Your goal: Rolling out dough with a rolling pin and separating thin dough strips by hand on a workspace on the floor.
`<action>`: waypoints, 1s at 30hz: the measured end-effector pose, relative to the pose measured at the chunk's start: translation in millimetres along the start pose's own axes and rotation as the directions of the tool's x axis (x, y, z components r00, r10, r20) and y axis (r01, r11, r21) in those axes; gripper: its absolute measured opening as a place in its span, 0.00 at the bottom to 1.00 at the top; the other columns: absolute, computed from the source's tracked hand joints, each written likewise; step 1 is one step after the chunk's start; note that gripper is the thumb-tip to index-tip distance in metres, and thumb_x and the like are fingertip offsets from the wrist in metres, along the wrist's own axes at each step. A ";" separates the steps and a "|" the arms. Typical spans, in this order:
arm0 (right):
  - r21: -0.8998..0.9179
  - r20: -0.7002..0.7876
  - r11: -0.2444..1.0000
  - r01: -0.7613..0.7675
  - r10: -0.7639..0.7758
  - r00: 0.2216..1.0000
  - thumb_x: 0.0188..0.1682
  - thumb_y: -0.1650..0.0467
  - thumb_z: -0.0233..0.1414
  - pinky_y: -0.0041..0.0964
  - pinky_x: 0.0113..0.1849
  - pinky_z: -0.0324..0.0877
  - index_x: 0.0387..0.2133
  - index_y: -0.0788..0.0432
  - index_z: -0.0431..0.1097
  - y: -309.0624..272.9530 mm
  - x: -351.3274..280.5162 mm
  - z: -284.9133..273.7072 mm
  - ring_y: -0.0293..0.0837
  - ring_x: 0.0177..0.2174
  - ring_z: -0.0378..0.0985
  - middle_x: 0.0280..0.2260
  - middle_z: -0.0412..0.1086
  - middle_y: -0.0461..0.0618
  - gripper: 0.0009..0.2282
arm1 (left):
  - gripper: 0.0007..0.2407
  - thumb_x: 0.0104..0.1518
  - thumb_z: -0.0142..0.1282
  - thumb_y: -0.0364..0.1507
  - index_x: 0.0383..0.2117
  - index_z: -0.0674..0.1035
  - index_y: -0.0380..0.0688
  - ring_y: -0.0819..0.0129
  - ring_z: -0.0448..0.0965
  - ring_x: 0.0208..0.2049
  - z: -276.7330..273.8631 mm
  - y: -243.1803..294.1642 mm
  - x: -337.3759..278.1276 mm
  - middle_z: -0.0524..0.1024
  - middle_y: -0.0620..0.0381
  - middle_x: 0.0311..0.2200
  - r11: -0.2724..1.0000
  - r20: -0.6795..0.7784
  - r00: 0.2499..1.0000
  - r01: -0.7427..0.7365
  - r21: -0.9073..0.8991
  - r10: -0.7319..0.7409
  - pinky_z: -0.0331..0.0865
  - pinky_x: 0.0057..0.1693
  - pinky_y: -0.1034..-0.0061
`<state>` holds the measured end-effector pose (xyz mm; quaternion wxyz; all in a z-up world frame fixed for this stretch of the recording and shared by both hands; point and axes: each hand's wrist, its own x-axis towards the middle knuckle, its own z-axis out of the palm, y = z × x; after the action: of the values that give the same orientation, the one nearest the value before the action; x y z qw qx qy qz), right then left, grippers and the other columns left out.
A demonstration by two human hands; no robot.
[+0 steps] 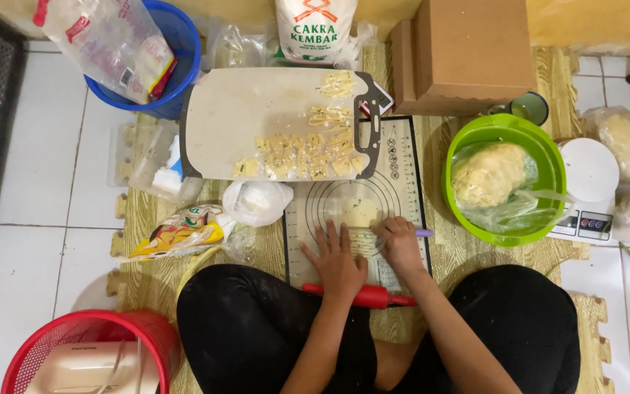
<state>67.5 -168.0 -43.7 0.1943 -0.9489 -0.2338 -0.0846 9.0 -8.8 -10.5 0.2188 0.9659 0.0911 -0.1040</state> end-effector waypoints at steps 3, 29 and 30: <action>0.011 -0.035 1.000 0.023 -0.023 0.999 0.43 0.75 0.57 0.41 0.44 0.67 0.28 0.49 0.80 0.0 -2.2 2.1 0.45 0.37 0.73 0.32 0.72 0.42 0.07 | 0.33 0.49 0.53 0.38 0.66 0.65 0.41 0.35 0.45 0.71 -1.8 0.2 0.7 0.52 0.38 0.71 1.000 -0.011 1.000 -0.011 0.011 0.011 0.26 0.63 0.23; -0.005 -0.062 1.000 0.000 0.000 0.998 0.42 0.76 0.58 0.41 0.45 0.64 0.28 0.47 0.79 0.5 8.4 3.8 0.43 0.39 0.76 0.32 0.76 0.39 0.08 | 0.35 0.50 0.53 0.39 0.68 0.62 0.44 0.37 0.42 0.72 11.4 -1.7 4.8 0.50 0.39 0.71 1.000 -0.020 1.000 0.000 0.020 0.000 0.27 0.63 0.23; 0.004 -0.070 1.000 0.009 -0.009 0.998 0.42 0.76 0.59 0.41 0.45 0.64 0.28 0.47 0.79 -2.4 10.4 -0.1 0.44 0.38 0.75 0.32 0.76 0.40 0.08 | 0.34 0.50 0.52 0.39 0.68 0.61 0.43 0.37 0.41 0.72 8.6 -0.8 5.4 0.49 0.39 0.72 1.000 -0.010 1.000 0.002 0.008 -0.002 0.25 0.63 0.24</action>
<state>75.5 -161.9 -40.2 0.2041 -0.9438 -0.2314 -0.1181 12.7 -11.2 -19.8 0.2143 0.9672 0.0929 -0.0996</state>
